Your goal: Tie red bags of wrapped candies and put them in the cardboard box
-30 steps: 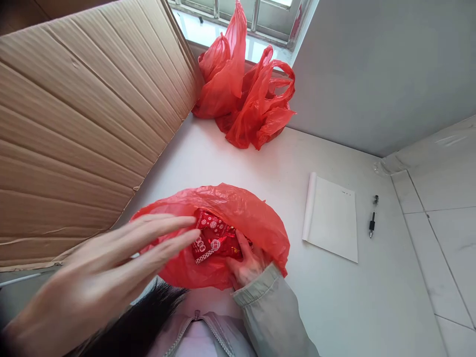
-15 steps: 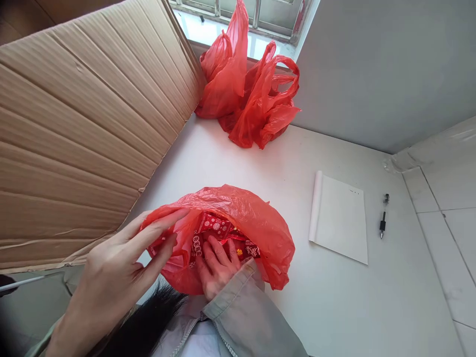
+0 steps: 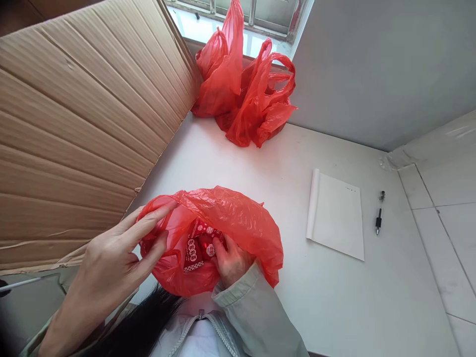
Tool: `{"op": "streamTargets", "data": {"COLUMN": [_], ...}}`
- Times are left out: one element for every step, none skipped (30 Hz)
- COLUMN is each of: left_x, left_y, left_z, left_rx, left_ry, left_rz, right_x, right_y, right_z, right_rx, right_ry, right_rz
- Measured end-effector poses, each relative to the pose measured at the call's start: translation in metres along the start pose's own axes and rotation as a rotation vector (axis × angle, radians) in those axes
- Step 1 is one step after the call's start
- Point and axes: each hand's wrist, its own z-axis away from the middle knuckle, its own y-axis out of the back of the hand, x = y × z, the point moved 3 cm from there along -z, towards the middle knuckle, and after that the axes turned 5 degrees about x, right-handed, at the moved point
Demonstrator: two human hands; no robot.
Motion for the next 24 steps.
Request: {"op": "streamTargets", "data": {"left_x": [-0.001,-0.001,-0.001,-0.001,-0.001,-0.002,-0.002,-0.002,-0.003,-0.003,-0.004,-0.004,-0.004,-0.004,-0.003,-0.003,-0.003,-0.002,-0.002,-0.002,-0.002,-0.003,-0.003,-0.003], "left_y": [0.000,0.000,-0.001,-0.001,-0.002,-0.002,-0.003,-0.003,-0.003,-0.003,-0.003,-0.003,-0.003,-0.003,-0.003,-0.003,-0.003,-0.004,-0.004,-0.005,-0.005,-0.006,-0.007,-0.007], "left_z": [0.000,-0.001,-0.002,-0.003,-0.005,-0.006,-0.008,-0.010,-0.011,-0.012,-0.012,-0.012,-0.012,-0.012,-0.011,-0.011,-0.010,-0.010,-0.009,-0.009,-0.009,-0.008,-0.008,-0.007], "left_rx": [0.003,0.005,0.005,0.005,0.006,0.009,0.014,0.019,0.021,0.021,0.017,0.009,-0.003,-0.017,-0.032,-0.048,-0.061,-0.071,-0.079,-0.087,-0.095,-0.105,-0.110,-0.116], "left_ry": [-0.005,-0.012,-0.022,-0.032,-0.044,-0.055,-0.065,-0.075,-0.082,-0.089,-0.096,-0.102,-0.109,-0.114,-0.117,-0.118,-0.115,-0.111,-0.106,-0.101,-0.096,-0.091,-0.089,-0.086], "left_rz": [-0.005,-0.008,-0.010,-0.011,-0.012,-0.013,-0.015,-0.016,-0.015,-0.011,-0.005,0.002,0.011,0.019,0.028,0.037,0.046,0.056,0.065,0.073,0.079,0.083,0.086,0.086], "right_x": [-0.002,-0.003,-0.002,-0.001,0.002,0.006,0.012,0.018,0.025,0.032,0.038,0.041,0.042,0.041,0.038,0.034,0.029,0.024,0.019,0.015,0.012,0.012,0.012,0.014], "right_y": [0.000,0.001,0.003,0.006,0.010,0.014,0.020,0.026,0.032,0.038,0.043,0.046,0.048,0.048,0.046,0.044,0.040,0.036,0.032,0.028,0.025,0.022,0.019,0.017], "right_z": [-0.002,-0.004,-0.004,-0.004,-0.003,-0.002,-0.001,0.000,0.000,0.000,0.000,-0.001,-0.002,-0.003,-0.003,-0.002,-0.002,0.000,0.001,0.002,0.003,0.004,0.006,0.007], "right_rx": [-0.013,-0.027,-0.052,-0.091,-0.137,-0.177,-0.201,-0.203,-0.180,-0.156,-0.137,-0.128,-0.135,-0.156,-0.186,-0.219,-0.246,-0.270,-0.284,-0.281,-0.251,-0.194,-0.124,-0.054], "right_ry": [-0.024,-0.060,-0.099,-0.134,-0.166,-0.201,-0.241,-0.290,-0.356,-0.430,-0.499,-0.551,-0.592,-0.626,-0.652,-0.673,-0.683,-0.680,-0.657,-0.612,-0.546,-0.473,-0.408,-0.361], "right_rz": [-0.022,-0.056,-0.102,-0.151,-0.205,-0.256,-0.302,-0.330,-0.334,-0.323,-0.303,-0.284,-0.286,-0.312,-0.363,-0.435,-0.514,-0.587,-0.644,-0.675,-0.672,-0.626,-0.553,-0.474]}}
